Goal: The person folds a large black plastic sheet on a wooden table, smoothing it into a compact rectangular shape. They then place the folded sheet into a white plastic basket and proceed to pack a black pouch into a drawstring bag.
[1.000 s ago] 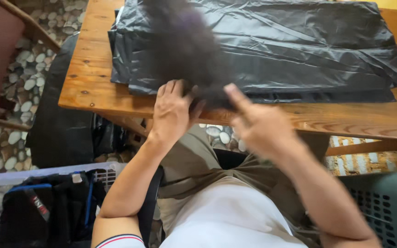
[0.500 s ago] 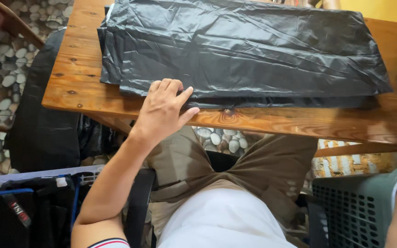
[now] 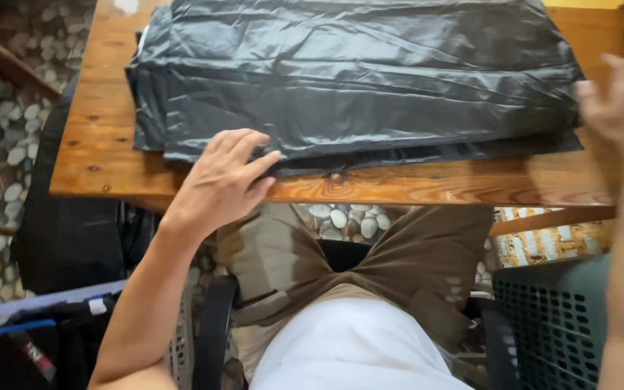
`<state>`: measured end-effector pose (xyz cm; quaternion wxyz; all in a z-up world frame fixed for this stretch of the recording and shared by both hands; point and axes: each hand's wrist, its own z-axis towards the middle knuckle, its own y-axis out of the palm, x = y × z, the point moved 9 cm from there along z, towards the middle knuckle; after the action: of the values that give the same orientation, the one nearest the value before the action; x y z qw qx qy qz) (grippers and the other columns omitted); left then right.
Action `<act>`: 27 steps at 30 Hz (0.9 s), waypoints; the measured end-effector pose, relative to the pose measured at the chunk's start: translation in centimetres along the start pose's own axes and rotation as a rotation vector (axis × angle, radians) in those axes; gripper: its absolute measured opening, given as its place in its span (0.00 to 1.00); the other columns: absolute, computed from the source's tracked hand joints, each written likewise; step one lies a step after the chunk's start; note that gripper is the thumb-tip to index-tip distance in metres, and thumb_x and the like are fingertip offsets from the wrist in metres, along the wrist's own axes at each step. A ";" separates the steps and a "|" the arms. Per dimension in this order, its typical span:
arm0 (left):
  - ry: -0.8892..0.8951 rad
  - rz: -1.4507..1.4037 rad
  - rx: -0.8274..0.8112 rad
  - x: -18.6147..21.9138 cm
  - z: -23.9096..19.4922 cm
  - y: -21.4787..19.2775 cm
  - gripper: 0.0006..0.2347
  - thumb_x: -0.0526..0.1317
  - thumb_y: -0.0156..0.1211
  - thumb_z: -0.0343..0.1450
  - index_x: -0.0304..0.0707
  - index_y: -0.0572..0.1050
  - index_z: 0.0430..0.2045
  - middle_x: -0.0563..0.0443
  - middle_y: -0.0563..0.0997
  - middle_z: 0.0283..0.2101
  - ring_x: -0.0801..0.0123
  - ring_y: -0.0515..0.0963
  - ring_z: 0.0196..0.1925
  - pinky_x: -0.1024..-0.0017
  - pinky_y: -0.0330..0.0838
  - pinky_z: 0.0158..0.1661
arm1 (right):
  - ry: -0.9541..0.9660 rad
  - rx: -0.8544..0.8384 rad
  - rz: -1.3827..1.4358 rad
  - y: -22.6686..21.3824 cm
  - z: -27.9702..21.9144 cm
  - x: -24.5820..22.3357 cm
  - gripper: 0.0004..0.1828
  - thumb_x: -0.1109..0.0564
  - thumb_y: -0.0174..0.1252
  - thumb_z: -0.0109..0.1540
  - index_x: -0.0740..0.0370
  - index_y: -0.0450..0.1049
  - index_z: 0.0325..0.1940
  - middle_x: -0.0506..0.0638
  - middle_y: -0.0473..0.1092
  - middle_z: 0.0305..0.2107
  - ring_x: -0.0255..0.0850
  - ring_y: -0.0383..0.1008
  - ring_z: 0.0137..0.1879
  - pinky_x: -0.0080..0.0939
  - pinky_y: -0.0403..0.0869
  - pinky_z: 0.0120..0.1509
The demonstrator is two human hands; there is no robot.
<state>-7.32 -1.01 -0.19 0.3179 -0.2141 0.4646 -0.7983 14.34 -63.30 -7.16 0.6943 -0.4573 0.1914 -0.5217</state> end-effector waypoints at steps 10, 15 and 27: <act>0.000 -0.017 -0.030 -0.1 -0.5 -0.5 0.16 0.30 0.58 0.66 0.30 0.77 0.49 0.38 0.76 0.50 0.48 0.77 0.51 0.54 0.71 0.54 | -0.123 -0.808 0.442 -8.8 5.0 -30.3 0.54 0.51 0.58 0.54 0.49 0.43 0.82 0.57 0.36 0.79 0.49 0.28 0.84 0.56 0.25 0.82; -0.022 -0.053 -0.009 -0.5 -0.8 -0.6 0.17 0.31 0.58 0.68 0.29 0.75 0.53 0.34 0.77 0.53 0.45 0.77 0.54 0.53 0.71 0.54 | -0.363 -0.345 0.050 -7.4 5.2 -30.1 0.43 0.52 0.58 0.58 0.54 0.61 0.79 0.57 0.63 0.72 0.52 0.61 0.77 0.55 0.57 0.80; -0.193 0.253 -0.302 -0.5 3.2 5.1 0.32 0.51 0.53 0.73 0.40 0.57 0.73 0.37 0.63 0.73 0.50 0.60 0.74 0.53 0.49 0.71 | -0.410 -0.138 0.131 -12.1 5.9 -32.7 0.26 0.65 0.56 0.65 0.56 0.75 0.68 0.52 0.78 0.56 0.48 0.80 0.60 0.49 0.78 0.61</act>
<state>-3.41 -4.45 -3.14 0.4229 -0.2746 0.5693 -0.6493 -0.47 -31.78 -0.99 0.7181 -0.5868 0.1107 -0.3573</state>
